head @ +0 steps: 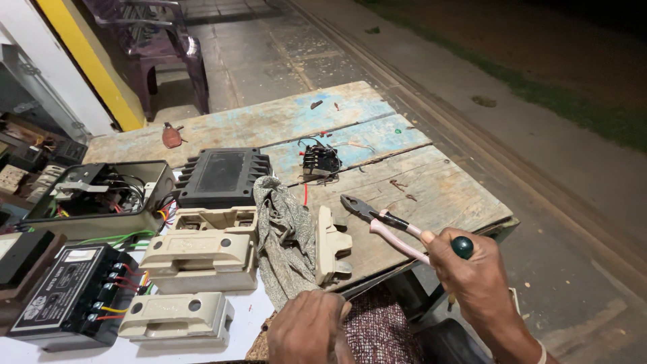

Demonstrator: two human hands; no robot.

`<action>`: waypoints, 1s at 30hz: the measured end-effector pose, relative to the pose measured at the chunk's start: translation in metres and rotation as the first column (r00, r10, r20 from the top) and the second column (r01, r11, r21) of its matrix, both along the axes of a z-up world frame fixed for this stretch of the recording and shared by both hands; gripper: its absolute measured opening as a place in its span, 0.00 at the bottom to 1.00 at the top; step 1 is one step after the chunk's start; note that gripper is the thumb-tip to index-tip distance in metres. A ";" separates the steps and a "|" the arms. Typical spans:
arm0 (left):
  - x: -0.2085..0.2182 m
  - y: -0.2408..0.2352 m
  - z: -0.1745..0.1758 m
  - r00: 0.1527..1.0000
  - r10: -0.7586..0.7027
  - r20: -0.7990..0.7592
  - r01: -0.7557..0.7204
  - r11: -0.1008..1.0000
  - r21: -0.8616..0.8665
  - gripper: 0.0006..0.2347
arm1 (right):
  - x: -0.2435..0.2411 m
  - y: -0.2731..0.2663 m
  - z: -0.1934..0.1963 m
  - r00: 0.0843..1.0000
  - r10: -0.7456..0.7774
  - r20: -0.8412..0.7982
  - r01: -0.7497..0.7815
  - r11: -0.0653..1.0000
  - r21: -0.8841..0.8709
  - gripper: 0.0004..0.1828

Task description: The person uses a screwdriver to loosen screws on a ceramic fuse holder, removes metal contacts, then uses pliers to strip insulation from a wire and twists the copper strands by hand.

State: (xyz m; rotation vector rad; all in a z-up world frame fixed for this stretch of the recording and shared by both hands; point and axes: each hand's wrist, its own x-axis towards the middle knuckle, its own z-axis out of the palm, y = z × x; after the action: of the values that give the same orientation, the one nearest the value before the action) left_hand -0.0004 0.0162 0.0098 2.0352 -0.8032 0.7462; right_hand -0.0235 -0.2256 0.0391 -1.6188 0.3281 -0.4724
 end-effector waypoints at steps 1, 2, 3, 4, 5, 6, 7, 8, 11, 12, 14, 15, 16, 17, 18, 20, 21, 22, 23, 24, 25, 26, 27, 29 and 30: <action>0.001 0.000 -0.002 0.997 0.002 -0.071 -0.002 1.000 -0.002 0.05 | 0.001 0.001 -0.002 1.000 -0.008 0.005 0.008 1.000 -0.014 0.22; 0.001 0.001 -0.004 0.990 0.004 -0.141 -0.005 1.000 -0.003 0.06 | 0.001 0.002 -0.003 1.000 -0.016 0.010 0.016 0.999 -0.029 0.23; 0.000 -0.001 -0.005 0.977 0.006 -0.213 -0.021 0.997 -0.068 0.06 | 0.003 0.003 -0.004 1.000 -0.022 0.017 0.023 0.999 -0.044 0.23; -0.002 -0.004 -0.006 0.959 0.002 -0.283 -0.042 0.990 -0.132 0.06 | 0.008 0.001 -0.004 0.997 -0.046 0.058 0.056 0.983 -0.173 0.24; -0.004 -0.005 -0.006 0.936 -0.006 -0.353 -0.066 0.979 -0.193 0.07 | 0.014 0.000 -0.002 0.993 -0.065 0.101 0.093 0.950 -0.298 0.25; -0.004 -0.003 -0.005 0.887 0.013 -0.462 -0.106 0.979 -0.176 0.07 | 0.018 -0.002 -0.001 0.986 -0.078 0.146 0.133 0.900 -0.415 0.25; -0.001 -0.001 -0.004 0.826 0.031 -0.563 -0.141 0.978 -0.153 0.06 | 0.023 -0.005 0.002 0.987 -0.120 0.108 0.154 0.898 -0.413 0.23; 0.002 0.002 -0.004 0.754 0.048 -0.655 -0.173 0.977 -0.127 0.06 | 0.032 -0.013 0.009 0.985 -0.161 0.070 0.175 0.894 -0.411 0.22; 0.011 0.014 -0.008 0.750 -0.079 -0.656 -0.097 0.969 -0.229 0.07 | 0.071 -0.033 0.026 0.983 -0.147 -0.114 0.042 0.775 -0.631 0.21; 0.010 0.013 -0.012 0.729 -0.113 -0.675 -0.096 0.960 -0.264 0.09 | 0.090 -0.033 0.026 0.958 -0.170 -0.230 -0.030 0.740 -0.672 0.23; 0.010 0.009 -0.017 0.689 -0.180 -0.702 -0.096 0.937 -0.335 0.11 | 0.119 -0.030 0.021 0.898 -0.167 -0.407 -0.165 0.730 -0.663 0.24; 0.012 0.009 -0.019 0.694 -0.198 -0.692 -0.090 0.930 -0.357 0.10 | 0.131 -0.026 0.014 0.871 -0.128 -0.474 -0.227 0.752 -0.619 0.23; 0.013 0.009 -0.021 0.700 -0.216 -0.681 -0.084 0.922 -0.378 0.09 | 0.141 -0.024 0.008 0.838 -0.088 -0.538 -0.285 0.770 -0.571 0.22; 0.015 0.010 -0.022 0.702 -0.231 -0.673 -0.083 0.913 -0.399 0.08 | 0.149 -0.025 0.001 0.891 -0.059 -0.451 -0.282 0.707 -0.649 0.21; 0.016 0.011 -0.023 0.685 -0.244 -0.687 -0.084 0.910 -0.407 0.08 | 0.157 -0.024 -0.006 0.932 -0.020 -0.361 -0.266 0.640 -0.721 0.20; 0.018 0.014 -0.024 0.647 -0.270 -0.713 -0.093 0.900 -0.426 0.08 | 0.166 -0.023 -0.014 0.959 0.042 -0.281 -0.251 0.589 -0.769 0.20; 0.018 0.016 -0.023 0.648 -0.262 -0.715 -0.093 0.904 -0.416 0.08 | 0.166 -0.023 -0.015 0.955 0.053 -0.291 -0.262 0.611 -0.747 0.20; 0.018 0.017 -0.022 0.648 -0.255 -0.718 -0.093 0.909 -0.407 0.08 | 0.164 -0.022 -0.014 0.951 0.065 -0.302 -0.273 0.633 -0.724 0.21; 0.019 0.017 -0.021 0.648 -0.250 -0.719 -0.089 0.913 -0.398 0.08 | 0.159 -0.022 -0.010 0.963 0.084 -0.255 -0.244 0.669 -0.702 0.19; 0.019 0.017 -0.018 0.656 -0.243 -0.714 -0.088 0.916 -0.392 0.08 | 0.152 -0.021 -0.004 0.973 0.100 -0.208 -0.217 0.703 -0.677 0.18; 0.018 0.016 -0.016 0.664 -0.237 -0.709 -0.086 0.918 -0.387 0.08 | 0.143 -0.019 0.003 0.981 0.112 -0.159 -0.190 0.737 -0.649 0.18; 0.018 0.015 -0.012 0.671 -0.231 -0.704 -0.084 0.920 -0.382 0.08 | 0.131 -0.016 0.011 0.984 0.140 -0.105 -0.175 0.745 -0.643 0.17; 0.016 0.012 -0.008 0.658 -0.181 -0.731 -0.109 0.937 -0.331 0.08 | 0.115 -0.015 0.021 0.985 0.165 -0.049 -0.158 0.755 -0.636 0.17; 0.010 0.005 0.004 0.633 -0.082 -0.770 -0.151 0.962 -0.226 0.08 | 0.079 -0.007 0.038 0.948 0.312 0.054 -0.193 0.702 -0.685 0.17; 0.008 0.003 0.010 0.665 -0.062 -0.745 -0.138 0.969 -0.204 0.06 | 0.060 -0.002 0.044 0.897 0.433 0.088 -0.231 0.630 -0.742 0.18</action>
State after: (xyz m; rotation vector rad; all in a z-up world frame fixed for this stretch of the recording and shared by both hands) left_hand 0.0079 0.0190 0.0203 1.8802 -0.1625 -0.0355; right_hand 0.0368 -0.2275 0.0826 -2.2912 -0.4356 -0.5490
